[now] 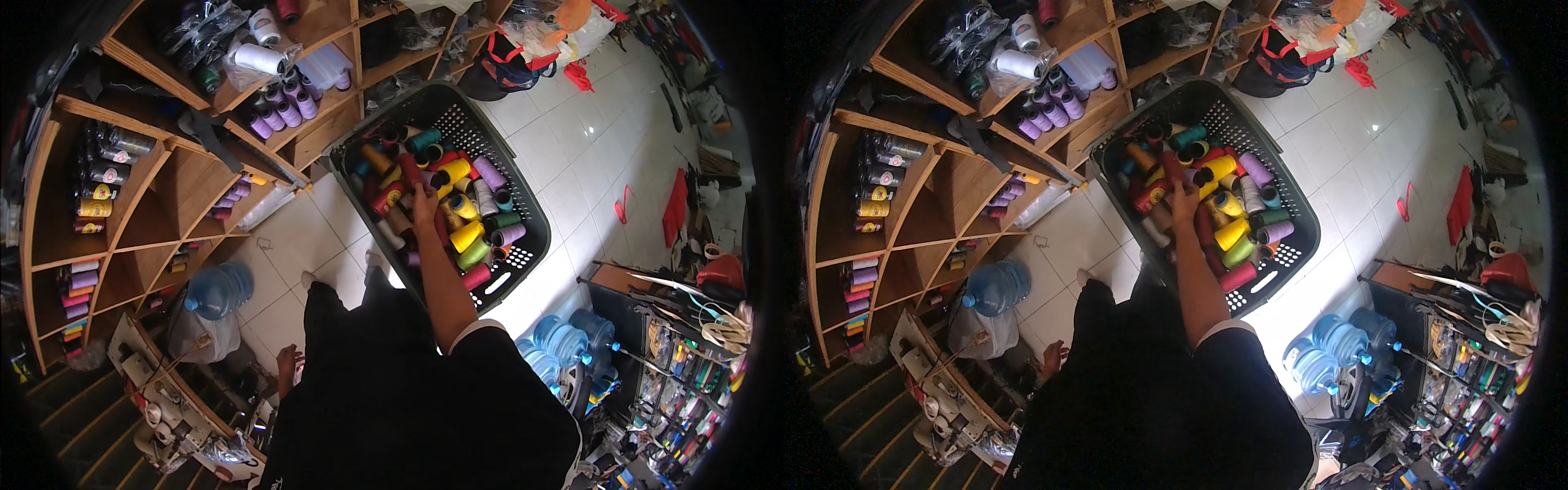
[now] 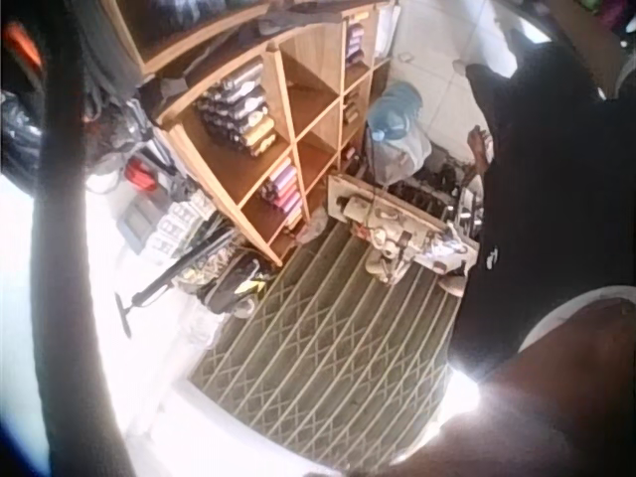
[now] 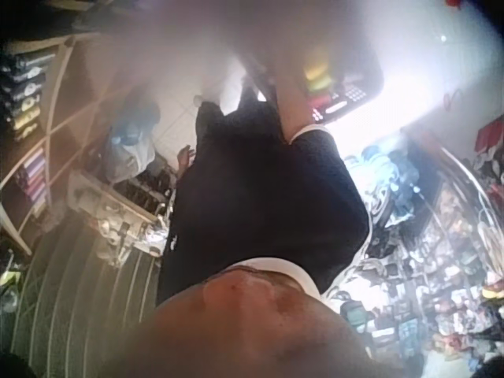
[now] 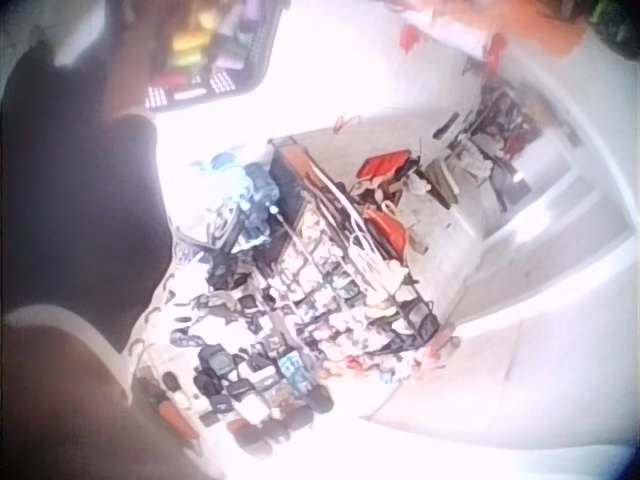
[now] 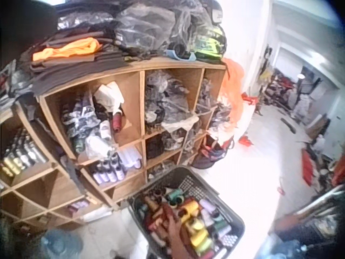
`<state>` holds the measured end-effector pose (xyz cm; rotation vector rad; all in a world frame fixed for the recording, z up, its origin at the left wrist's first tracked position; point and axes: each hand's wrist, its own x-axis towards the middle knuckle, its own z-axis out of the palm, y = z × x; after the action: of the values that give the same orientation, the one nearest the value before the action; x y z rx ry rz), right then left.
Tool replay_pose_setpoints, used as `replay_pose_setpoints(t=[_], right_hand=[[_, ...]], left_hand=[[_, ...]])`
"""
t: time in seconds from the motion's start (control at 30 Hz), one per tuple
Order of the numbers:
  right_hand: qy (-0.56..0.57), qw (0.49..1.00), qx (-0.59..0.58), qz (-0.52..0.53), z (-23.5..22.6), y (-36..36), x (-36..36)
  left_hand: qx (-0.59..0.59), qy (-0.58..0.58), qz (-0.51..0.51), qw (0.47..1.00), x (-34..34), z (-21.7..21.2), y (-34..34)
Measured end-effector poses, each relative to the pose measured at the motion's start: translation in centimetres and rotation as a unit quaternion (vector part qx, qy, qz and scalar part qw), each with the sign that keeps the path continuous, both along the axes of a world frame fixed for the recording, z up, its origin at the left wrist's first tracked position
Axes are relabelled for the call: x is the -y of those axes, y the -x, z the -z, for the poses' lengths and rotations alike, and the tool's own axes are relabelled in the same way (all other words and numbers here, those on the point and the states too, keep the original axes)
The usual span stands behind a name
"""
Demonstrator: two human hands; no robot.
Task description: The person picks up thread spools from a black plastic basket on the floor, inspects them, and places them onto a wooden shelf. The person handles spools of various colors, including yellow, purple, red, and white, one at a time.
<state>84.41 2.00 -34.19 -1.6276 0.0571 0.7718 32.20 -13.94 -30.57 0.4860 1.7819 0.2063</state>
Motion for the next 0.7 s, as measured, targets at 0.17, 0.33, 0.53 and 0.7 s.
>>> replay_pose_setpoints(t=[0.17, 0.33, 0.53, 0.7], right_hand=[[0.084, 0.975, 0.192, -0.073, 1.4, -0.7, 0.5], [0.125, 0.955, 0.263, -0.055, 1.3, 2.2, 0.8], [0.194, 0.88, 0.434, -0.009, -3.4, 0.1, 0.6], [0.252, 0.841, 0.47, -0.092, -2.4, -7.6, -0.7]], left_hand=[[-0.035, 0.002, 0.062, 0.997, 2.2, 0.1, 1.2], [-0.031, -0.027, 0.127, 0.991, 2.8, 3.2, 3.1], [0.003, 0.018, -0.007, 1.0, 0.5, -0.1, 0.0], [0.012, 0.012, 0.01, 1.0, 0.6, 0.1, 0.4]])
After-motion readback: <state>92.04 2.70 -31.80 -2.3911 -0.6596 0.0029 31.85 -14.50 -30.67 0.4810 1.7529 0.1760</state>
